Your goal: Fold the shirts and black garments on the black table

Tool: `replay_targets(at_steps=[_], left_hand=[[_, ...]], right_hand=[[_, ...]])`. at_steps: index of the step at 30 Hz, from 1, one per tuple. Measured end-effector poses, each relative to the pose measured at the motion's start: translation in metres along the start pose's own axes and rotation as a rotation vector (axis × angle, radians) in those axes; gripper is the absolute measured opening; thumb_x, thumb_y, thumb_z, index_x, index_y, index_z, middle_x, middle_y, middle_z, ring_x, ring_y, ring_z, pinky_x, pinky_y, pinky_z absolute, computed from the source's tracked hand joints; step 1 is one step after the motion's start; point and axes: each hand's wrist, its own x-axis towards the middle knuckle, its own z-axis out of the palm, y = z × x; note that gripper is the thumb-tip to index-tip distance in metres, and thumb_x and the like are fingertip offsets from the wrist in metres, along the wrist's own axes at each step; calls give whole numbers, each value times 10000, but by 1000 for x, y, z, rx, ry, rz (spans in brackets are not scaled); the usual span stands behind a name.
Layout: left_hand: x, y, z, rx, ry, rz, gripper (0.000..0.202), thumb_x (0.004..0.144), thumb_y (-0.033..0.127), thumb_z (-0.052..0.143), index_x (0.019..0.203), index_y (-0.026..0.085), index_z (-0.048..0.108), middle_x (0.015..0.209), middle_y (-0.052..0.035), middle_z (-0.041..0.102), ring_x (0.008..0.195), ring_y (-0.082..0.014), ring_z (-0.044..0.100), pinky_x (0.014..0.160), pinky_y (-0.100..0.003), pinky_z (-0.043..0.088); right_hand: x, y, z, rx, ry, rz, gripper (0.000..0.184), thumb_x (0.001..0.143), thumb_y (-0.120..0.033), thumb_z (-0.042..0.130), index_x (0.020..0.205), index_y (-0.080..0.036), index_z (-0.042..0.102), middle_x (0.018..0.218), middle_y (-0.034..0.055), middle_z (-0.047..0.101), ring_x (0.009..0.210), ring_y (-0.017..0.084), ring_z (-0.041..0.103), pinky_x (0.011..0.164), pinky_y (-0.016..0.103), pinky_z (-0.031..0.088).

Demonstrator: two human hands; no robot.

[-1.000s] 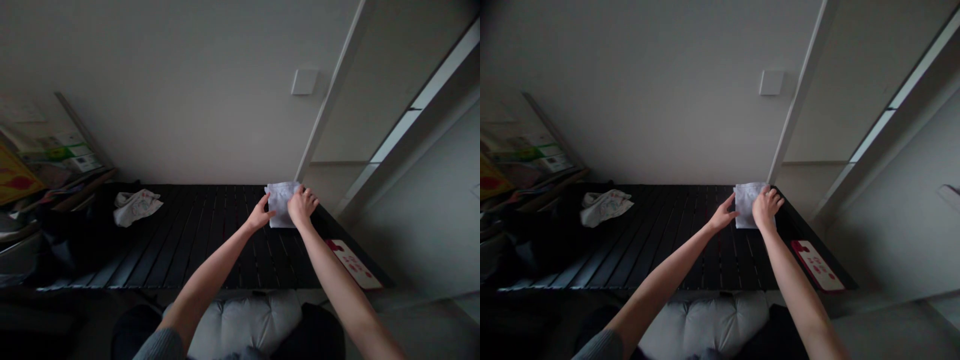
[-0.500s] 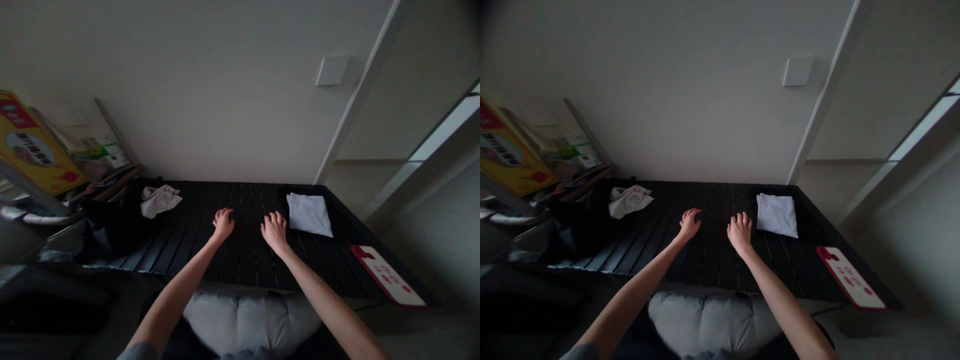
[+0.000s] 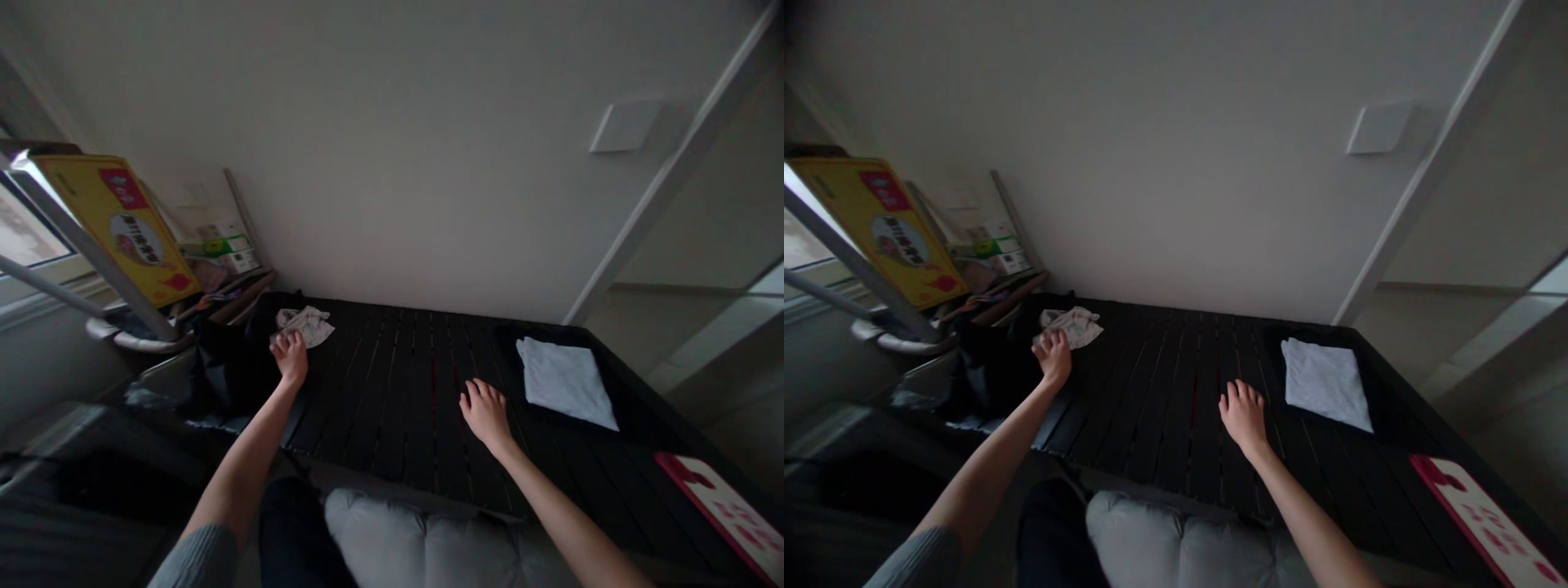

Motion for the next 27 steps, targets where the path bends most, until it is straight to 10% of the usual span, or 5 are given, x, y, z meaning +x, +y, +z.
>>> replay_targets(at_steps=[4,10,21,27], left_hand=[[-8,-3,4,-2,-82,69,477,891,100,249,1194,81,617,1177,-224,616,1270,-392,387,1000,-547,294],[-46,59,3,-188,-213,257,369,853,114,415,1067,224,695,1161,-108,669,1173,-326,469,969,-494,336],[-84,136,-94,-1195,-245,526,268,907,302,525,1105,209,681,1052,-64,701,1020,-207,590,915,-338,460],[-60,120,-91,-1173,26,314,237,899,260,503,1042,211,685,1009,-54,699,962,-183,592,903,-338,462]], right_hand=[[-1,0,2,-10,11,-6,392,930,-311,411,1225,-156,617,1315,161,573,1177,301,516,960,434,383],[0,1,1,13,15,1,383,923,-274,400,1201,-122,614,1285,162,589,1186,288,510,990,424,367],[-2,-46,-41,315,114,-132,899,803,-477,602,1516,-131,177,1553,182,262,1401,297,294,1089,442,310],[13,-41,-37,208,-129,-18,437,842,-240,529,1273,-184,580,1403,146,514,1297,345,444,1036,479,327]])
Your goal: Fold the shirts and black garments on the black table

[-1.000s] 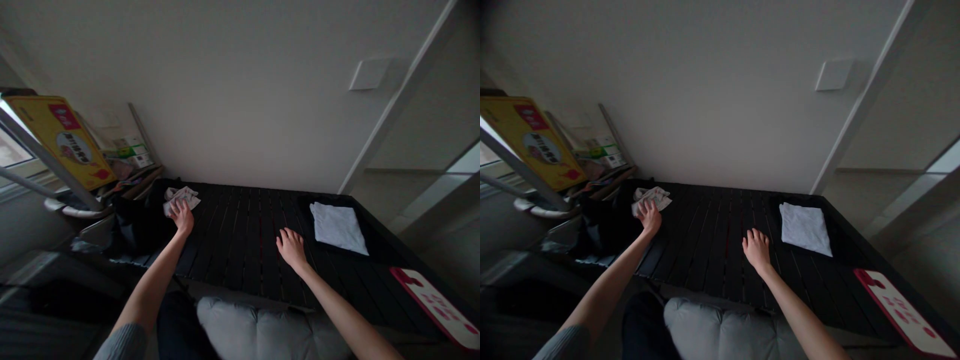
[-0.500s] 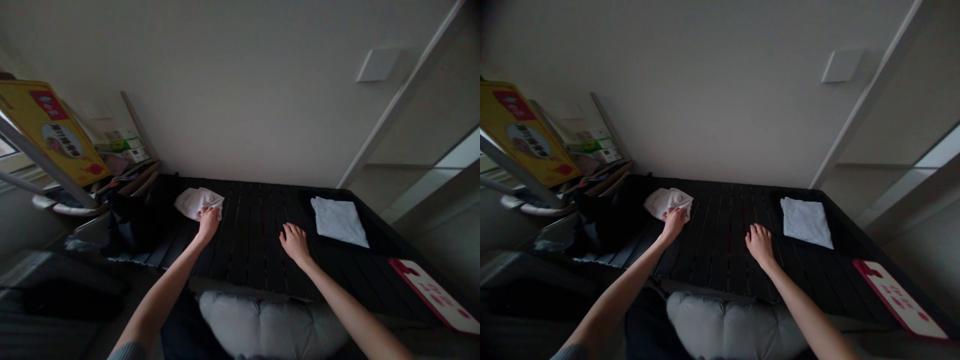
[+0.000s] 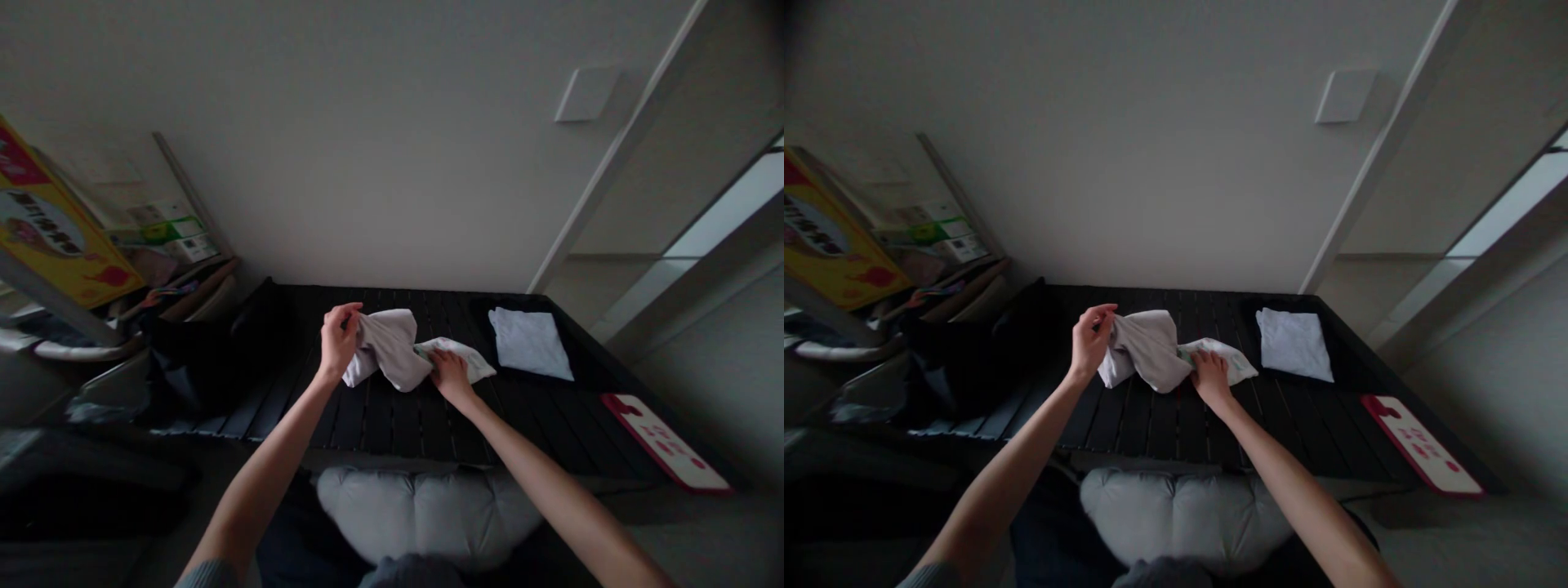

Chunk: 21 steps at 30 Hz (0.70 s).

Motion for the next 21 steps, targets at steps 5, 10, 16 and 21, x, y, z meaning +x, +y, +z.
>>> replay_targets(at_steps=[5,10,16,21], left_hand=[[30,-50,-48,213,497,-75,197,860,146,493,915,172,680,913,-52,636,847,-164,560,815,-321,455],[40,-54,-65,326,639,-48,300,849,111,486,1114,141,625,1119,-98,579,984,-189,551,885,-361,449],[-3,-17,-2,99,-197,103,194,870,269,559,1019,200,665,1057,-79,675,1036,-222,608,973,-390,448],[-42,2,42,-271,-630,-51,328,890,439,535,1060,172,621,982,-72,697,903,-195,658,795,-297,519]], right_hand=[[11,22,-22,292,46,66,368,954,-336,332,1064,-177,646,862,91,704,826,242,658,738,316,443],[26,8,-66,664,223,51,344,924,-477,405,833,-189,570,717,27,607,654,174,560,609,256,392],[32,-28,-91,970,147,-11,403,892,-569,473,835,-189,596,767,25,635,687,170,560,621,254,412],[27,-49,-87,1329,12,109,386,826,-558,594,934,-196,675,935,43,714,874,202,649,763,278,483]])
